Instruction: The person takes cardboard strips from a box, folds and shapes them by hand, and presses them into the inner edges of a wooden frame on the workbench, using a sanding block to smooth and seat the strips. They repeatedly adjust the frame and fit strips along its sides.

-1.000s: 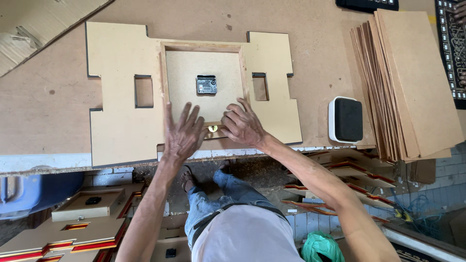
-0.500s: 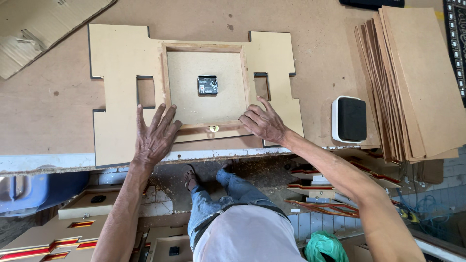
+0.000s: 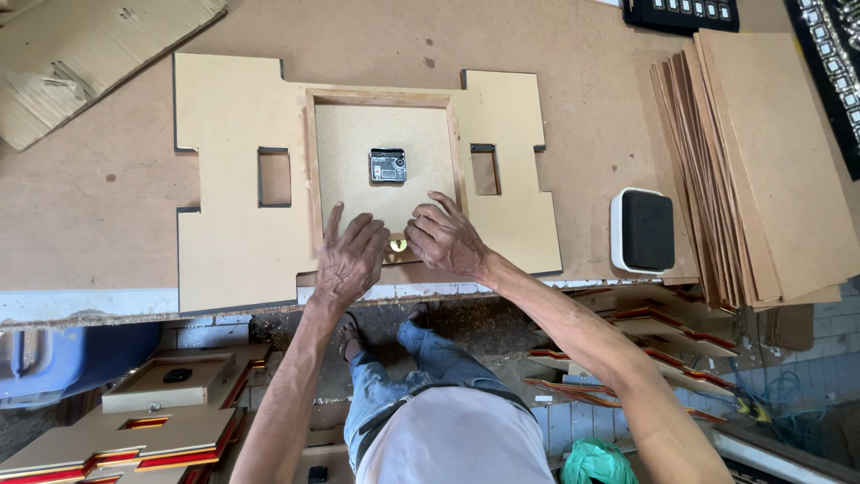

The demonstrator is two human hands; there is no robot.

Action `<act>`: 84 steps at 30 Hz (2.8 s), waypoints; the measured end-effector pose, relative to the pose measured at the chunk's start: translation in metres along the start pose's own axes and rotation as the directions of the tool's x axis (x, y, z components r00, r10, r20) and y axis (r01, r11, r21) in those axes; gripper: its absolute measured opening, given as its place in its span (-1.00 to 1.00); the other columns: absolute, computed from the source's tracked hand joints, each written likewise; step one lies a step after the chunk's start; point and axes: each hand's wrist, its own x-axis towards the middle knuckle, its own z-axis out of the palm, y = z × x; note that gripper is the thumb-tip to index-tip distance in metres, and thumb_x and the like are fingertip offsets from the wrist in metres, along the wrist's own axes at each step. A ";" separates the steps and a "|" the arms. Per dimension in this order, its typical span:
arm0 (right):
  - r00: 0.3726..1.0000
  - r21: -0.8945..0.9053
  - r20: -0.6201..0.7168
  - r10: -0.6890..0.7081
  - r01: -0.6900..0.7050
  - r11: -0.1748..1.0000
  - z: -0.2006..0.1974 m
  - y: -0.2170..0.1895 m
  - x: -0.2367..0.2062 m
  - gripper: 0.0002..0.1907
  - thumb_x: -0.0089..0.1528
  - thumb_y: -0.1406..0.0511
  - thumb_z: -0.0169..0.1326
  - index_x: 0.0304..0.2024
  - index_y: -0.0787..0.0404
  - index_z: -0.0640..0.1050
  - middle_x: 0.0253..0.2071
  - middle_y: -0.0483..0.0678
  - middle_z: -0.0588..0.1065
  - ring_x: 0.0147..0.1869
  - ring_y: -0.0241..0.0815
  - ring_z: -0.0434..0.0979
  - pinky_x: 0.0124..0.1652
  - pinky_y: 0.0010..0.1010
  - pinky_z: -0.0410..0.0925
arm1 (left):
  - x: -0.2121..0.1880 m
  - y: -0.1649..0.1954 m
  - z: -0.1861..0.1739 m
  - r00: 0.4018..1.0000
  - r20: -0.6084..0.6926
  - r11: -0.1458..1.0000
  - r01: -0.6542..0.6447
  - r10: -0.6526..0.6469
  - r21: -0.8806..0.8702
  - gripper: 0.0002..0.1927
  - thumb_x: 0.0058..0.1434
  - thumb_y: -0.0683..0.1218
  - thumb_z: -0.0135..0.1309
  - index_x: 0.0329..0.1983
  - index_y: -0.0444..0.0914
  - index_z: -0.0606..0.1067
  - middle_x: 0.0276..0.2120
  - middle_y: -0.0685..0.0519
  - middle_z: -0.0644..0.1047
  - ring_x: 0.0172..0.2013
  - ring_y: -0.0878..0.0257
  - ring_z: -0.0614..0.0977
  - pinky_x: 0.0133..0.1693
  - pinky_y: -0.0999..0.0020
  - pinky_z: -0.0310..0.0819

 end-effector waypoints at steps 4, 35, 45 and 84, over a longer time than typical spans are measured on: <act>1.000 0.024 -0.025 0.011 -0.011 1.000 0.001 0.000 -0.003 -0.86 0.28 0.27 0.25 -0.22 0.22 0.64 -0.25 -0.09 0.56 0.05 -0.18 0.50 0.28 0.03 0.32 | -0.007 0.002 0.005 0.999 -0.051 0.999 -0.002 0.004 0.039 -0.80 0.33 -0.07 0.09 -0.04 -0.23 0.53 -0.02 0.03 0.59 0.16 0.10 0.55 0.41 -0.13 0.06; 0.999 -0.035 0.019 0.048 -0.047 0.998 -0.011 -0.012 -0.076 -0.76 0.40 0.41 0.11 0.11 0.16 0.59 0.15 -0.04 0.59 0.33 -0.17 0.44 0.40 -0.22 0.27 | -0.065 -0.001 0.004 0.975 -0.144 0.974 0.186 -0.167 0.132 -0.59 0.47 -0.11 0.16 0.32 -0.20 0.37 0.33 -0.11 0.38 0.42 0.09 0.26 0.54 0.01 0.00; 0.945 0.162 0.296 0.141 -0.195 0.967 0.022 -0.041 -0.073 -0.30 0.37 -0.02 -0.09 0.40 0.28 0.27 0.49 0.13 0.18 0.57 0.02 0.13 0.49 -0.08 0.00 | -0.065 0.037 0.011 0.977 0.144 0.981 0.170 -0.155 -0.094 -0.45 0.36 0.04 0.02 0.35 -0.27 0.35 0.33 -0.05 0.41 0.37 0.06 0.35 0.42 0.06 0.08; 0.774 0.165 -0.029 0.632 -0.620 0.767 -0.024 0.023 -0.131 -0.73 0.25 0.23 0.28 0.01 0.02 0.70 -0.33 -0.12 0.44 -0.39 -0.30 0.45 -0.44 -0.50 0.46 | 0.043 0.111 0.064 0.980 -0.057 0.950 0.169 -0.190 -0.261 -0.67 0.19 -0.05 0.26 -0.08 -0.34 0.51 -0.14 -0.11 0.51 -0.12 0.01 0.49 -0.06 0.07 0.39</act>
